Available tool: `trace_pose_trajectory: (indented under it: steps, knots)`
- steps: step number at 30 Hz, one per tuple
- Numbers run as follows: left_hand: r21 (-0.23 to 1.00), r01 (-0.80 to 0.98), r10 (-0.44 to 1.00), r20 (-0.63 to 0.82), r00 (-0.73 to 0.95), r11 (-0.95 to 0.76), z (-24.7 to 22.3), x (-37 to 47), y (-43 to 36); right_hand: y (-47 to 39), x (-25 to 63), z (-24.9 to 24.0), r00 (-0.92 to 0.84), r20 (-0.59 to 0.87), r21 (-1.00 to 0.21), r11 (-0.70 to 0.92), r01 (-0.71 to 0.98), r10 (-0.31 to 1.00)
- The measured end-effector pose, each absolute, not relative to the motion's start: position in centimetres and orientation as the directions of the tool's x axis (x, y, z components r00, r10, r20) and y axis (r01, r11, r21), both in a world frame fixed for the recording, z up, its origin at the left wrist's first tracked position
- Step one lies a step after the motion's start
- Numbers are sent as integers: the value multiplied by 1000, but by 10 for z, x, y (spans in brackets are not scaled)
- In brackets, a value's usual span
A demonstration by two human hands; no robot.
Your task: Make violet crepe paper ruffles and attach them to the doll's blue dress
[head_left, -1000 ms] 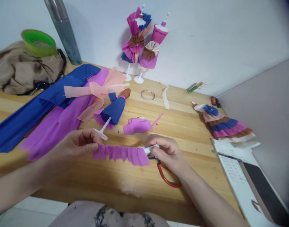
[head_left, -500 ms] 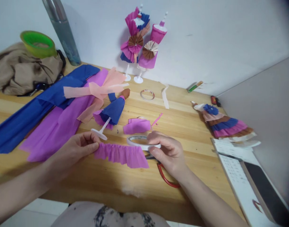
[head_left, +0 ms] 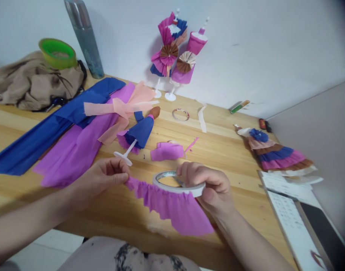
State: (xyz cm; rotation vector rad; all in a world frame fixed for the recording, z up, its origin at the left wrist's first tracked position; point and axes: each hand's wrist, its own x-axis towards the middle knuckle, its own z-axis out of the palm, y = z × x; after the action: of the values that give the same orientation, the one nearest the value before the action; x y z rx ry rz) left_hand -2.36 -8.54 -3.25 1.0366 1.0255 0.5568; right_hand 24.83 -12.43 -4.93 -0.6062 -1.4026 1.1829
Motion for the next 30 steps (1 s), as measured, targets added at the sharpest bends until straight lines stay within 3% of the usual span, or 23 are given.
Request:
trace_pose_trajectory:
  steps: [6,11,14,17,19,21,25,30]
  knots:
    - [795,-88,702,-471,535,600,-36,-26,-96,-116,248,-48,-169,446,-865,375,-333,879]
    - [824,-64,708,-440,552,563,-40,-27,-96,-115,250,-50,-132,435,-871,379,-313,890]
    - [932,139,822,-360,441,334,-38,-31,-95,-117,254,-52,-154,438,-881,389,-270,886]
    - [966,254,930,-44,366,-55,-29,-32,-93,-117,255,-54,-217,458,-879,403,-253,862]
    - [940,229,880,126,457,-253,-20,-27,-87,-115,254,-53,-263,469,-877,409,-254,843]
    - [933,129,776,196,599,-336,-11,-19,-80,-114,252,-50,-297,470,-879,411,-243,831]
    - [969,46,591,109,799,-242,-1,1,-66,-110,249,-41,-323,463,-886,422,-192,826]
    - [988,110,513,-41,858,-105,-5,17,-62,-108,252,-34,-359,467,-879,466,-95,808]
